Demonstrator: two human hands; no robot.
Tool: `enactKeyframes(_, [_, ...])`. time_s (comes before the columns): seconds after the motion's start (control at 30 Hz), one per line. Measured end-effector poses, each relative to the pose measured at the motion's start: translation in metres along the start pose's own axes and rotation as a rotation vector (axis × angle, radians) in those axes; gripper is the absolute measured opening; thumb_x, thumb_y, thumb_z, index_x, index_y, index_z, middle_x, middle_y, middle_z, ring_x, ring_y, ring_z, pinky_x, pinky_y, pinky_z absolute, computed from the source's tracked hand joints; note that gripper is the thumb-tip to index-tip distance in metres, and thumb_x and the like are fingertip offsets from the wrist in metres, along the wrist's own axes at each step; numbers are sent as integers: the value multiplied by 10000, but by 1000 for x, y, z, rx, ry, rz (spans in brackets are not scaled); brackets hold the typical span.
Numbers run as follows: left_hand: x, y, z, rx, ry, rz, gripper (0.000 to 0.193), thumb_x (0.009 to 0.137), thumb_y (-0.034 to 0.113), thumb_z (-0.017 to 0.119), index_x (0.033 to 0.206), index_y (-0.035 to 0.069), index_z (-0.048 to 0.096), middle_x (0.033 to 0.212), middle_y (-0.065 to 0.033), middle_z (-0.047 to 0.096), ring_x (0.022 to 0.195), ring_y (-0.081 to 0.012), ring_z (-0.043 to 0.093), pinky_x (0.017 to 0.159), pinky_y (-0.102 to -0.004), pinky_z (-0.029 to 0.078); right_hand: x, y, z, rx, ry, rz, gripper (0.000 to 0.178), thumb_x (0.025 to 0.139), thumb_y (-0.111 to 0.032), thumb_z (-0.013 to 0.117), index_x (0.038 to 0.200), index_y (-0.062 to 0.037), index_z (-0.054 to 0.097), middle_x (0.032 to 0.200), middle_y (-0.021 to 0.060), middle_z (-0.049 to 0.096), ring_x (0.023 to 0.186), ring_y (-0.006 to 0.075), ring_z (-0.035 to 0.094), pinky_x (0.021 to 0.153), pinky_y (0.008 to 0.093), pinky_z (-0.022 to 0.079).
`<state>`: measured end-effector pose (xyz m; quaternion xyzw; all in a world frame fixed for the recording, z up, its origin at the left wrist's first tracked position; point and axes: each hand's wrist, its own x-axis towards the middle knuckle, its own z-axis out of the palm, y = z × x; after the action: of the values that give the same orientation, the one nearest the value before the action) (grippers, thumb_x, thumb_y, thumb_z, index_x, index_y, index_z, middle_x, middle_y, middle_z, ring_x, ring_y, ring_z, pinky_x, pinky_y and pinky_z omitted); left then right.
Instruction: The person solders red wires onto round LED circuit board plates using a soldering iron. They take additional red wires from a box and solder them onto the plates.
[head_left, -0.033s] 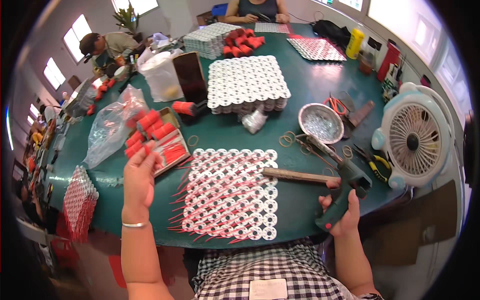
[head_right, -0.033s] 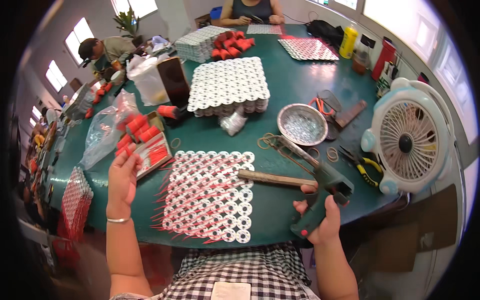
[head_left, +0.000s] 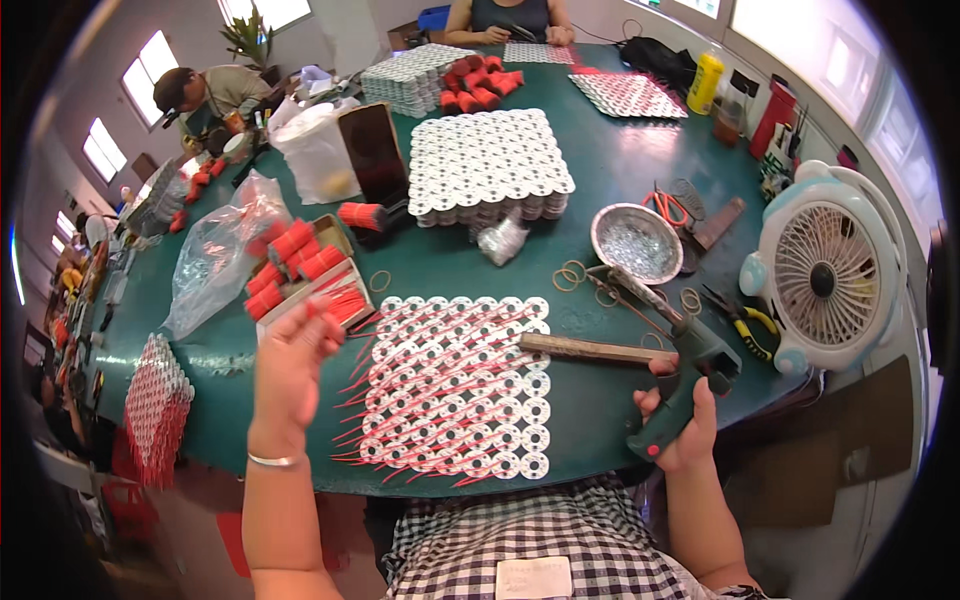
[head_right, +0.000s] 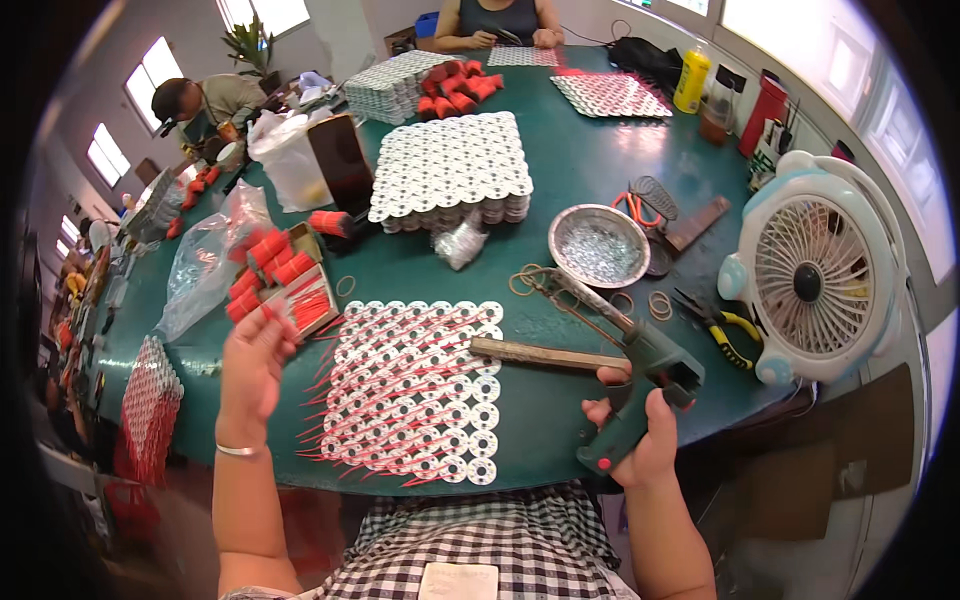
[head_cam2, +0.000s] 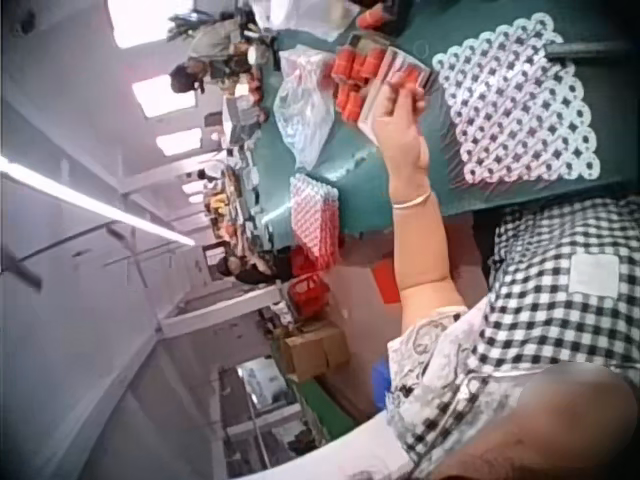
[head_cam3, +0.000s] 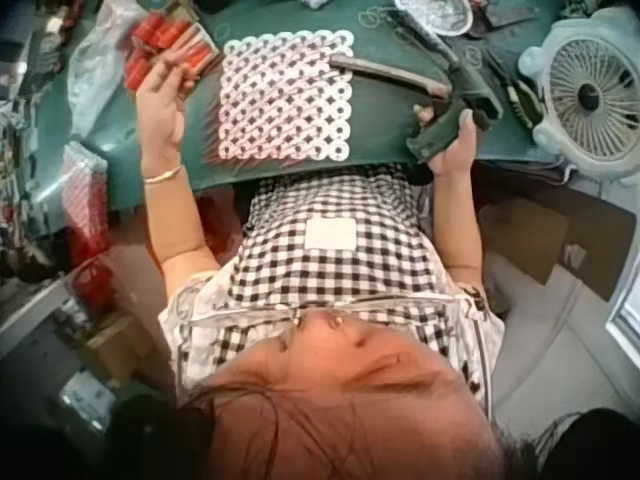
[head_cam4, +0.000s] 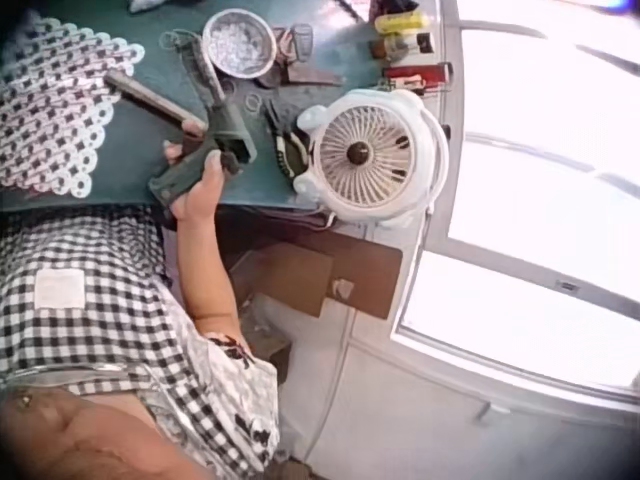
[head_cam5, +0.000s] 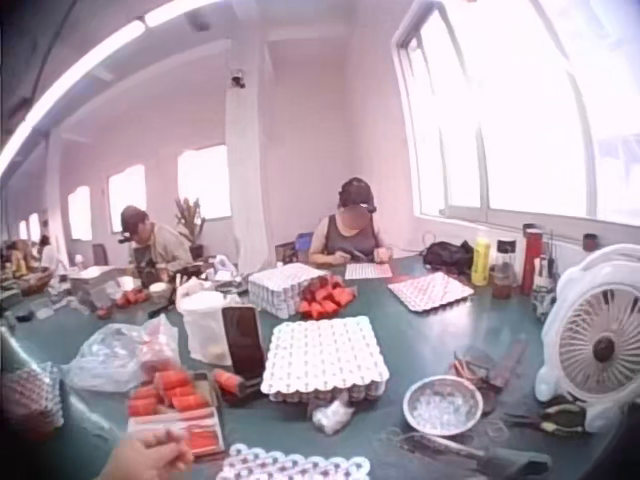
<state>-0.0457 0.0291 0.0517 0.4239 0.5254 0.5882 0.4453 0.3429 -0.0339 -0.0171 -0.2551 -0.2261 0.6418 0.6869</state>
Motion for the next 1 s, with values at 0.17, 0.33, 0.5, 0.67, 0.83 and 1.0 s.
enactKeyframes(0.17, [-78, -5, 94, 136, -627, -574, 165, 840, 52, 527, 982, -3, 592, 845, -69, 641, 739, -102, 592, 599, -211, 464, -18, -4, 18, -172, -129, 71, 606, 842, -352, 520, 1280, 14, 319, 1152, 218, 501, 925, 318, 596, 877, 447, 436])
enactKeyframes(0.33, [-113, -22, 120, -38, -810, -838, 303, 861, 139, 566, 1131, 2, 546, 915, -58, 636, 769, -80, 591, 552, -180, 434, -32, 7, 47, -255, -400, 165, 533, 817, -176, 525, 1286, 11, 351, 1211, 172, 495, 1120, 258, 481, 945, 392, 381])
enactKeyframes(0.5, [-110, -28, 128, -51, -864, -789, 249, 872, 155, 556, 1086, 32, 586, 884, -30, 635, 711, -68, 563, 537, -186, 411, -54, 22, 17, -498, -414, 141, 405, 806, -128, 563, 1179, -7, 463, 1105, 100, 542, 968, 154, 527, 738, 287, 470])
enactKeyframes(0.67, [-105, -17, 138, 11, -847, -798, 237, 866, 143, 566, 1066, 20, 596, 864, -42, 634, 731, -76, 572, 568, -190, 434, -48, 10, 24, -470, -425, 248, 465, 826, -194, 550, 1218, 19, 421, 1137, 134, 532, 981, 164, 538, 752, 299, 477])
enactKeyframes(0.83, [-96, -23, 130, -4, -743, -813, 248, 844, 117, 598, 1036, -40, 597, 887, -84, 629, 761, -113, 587, 658, -216, 486, -38, -8, 31, -199, -296, 213, 741, 796, -385, 614, 1323, 20, 284, 1242, 220, 463, 1117, 322, 493, 960, 439, 363])
enactKeyframes(1.0, [-99, -33, 126, -211, -612, -722, 194, 871, 56, 534, 1036, -37, 580, 909, -119, 622, 804, -167, 611, 678, -242, 508, -52, -15, 20, -189, -106, 130, 771, 784, -428, 618, 1316, 22, 288, 1227, 232, 463, 1085, 378, 502, 896, 490, 416])
